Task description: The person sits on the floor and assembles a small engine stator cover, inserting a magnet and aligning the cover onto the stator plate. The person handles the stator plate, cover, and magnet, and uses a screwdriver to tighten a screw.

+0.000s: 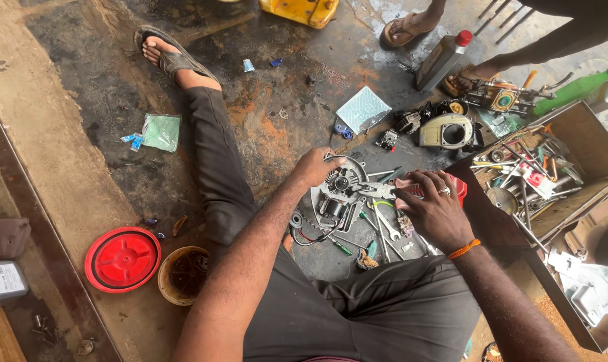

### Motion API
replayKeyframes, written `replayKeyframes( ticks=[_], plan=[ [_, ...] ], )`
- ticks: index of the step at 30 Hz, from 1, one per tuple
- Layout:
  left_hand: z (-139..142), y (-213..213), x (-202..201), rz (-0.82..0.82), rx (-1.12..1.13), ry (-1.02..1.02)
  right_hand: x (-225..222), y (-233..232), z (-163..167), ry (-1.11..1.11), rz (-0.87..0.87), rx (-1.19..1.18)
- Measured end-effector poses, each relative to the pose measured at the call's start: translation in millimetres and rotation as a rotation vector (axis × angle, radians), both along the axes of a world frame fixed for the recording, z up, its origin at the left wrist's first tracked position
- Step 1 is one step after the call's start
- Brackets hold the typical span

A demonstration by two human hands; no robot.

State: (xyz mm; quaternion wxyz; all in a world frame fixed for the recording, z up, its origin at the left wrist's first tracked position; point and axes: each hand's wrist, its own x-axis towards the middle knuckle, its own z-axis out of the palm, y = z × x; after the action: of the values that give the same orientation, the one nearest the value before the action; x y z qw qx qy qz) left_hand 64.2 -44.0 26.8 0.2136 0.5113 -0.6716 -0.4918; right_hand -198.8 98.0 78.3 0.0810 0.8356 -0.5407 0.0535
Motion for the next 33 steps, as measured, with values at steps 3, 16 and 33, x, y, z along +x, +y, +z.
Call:
replayKeyframes(
  ticks=[3, 16, 33],
  plan=[
    [-2.9, -1.9, 2.2, 0.017, 0.018, -0.005, -1.3, -4.3, -8.1, 0.026, -0.002, 0.017],
    [-9.8, -8.2, 13.2, -0.008, 0.512, 0.268, -15.1, -9.7, -28.1, -0.127, -0.143, 0.132],
    [-20.9, 30.8, 11.1, 0.343, 0.468, 0.452, -16.9, -53.2, 1.8, 0.088, -0.045, 0.219]
  ],
)
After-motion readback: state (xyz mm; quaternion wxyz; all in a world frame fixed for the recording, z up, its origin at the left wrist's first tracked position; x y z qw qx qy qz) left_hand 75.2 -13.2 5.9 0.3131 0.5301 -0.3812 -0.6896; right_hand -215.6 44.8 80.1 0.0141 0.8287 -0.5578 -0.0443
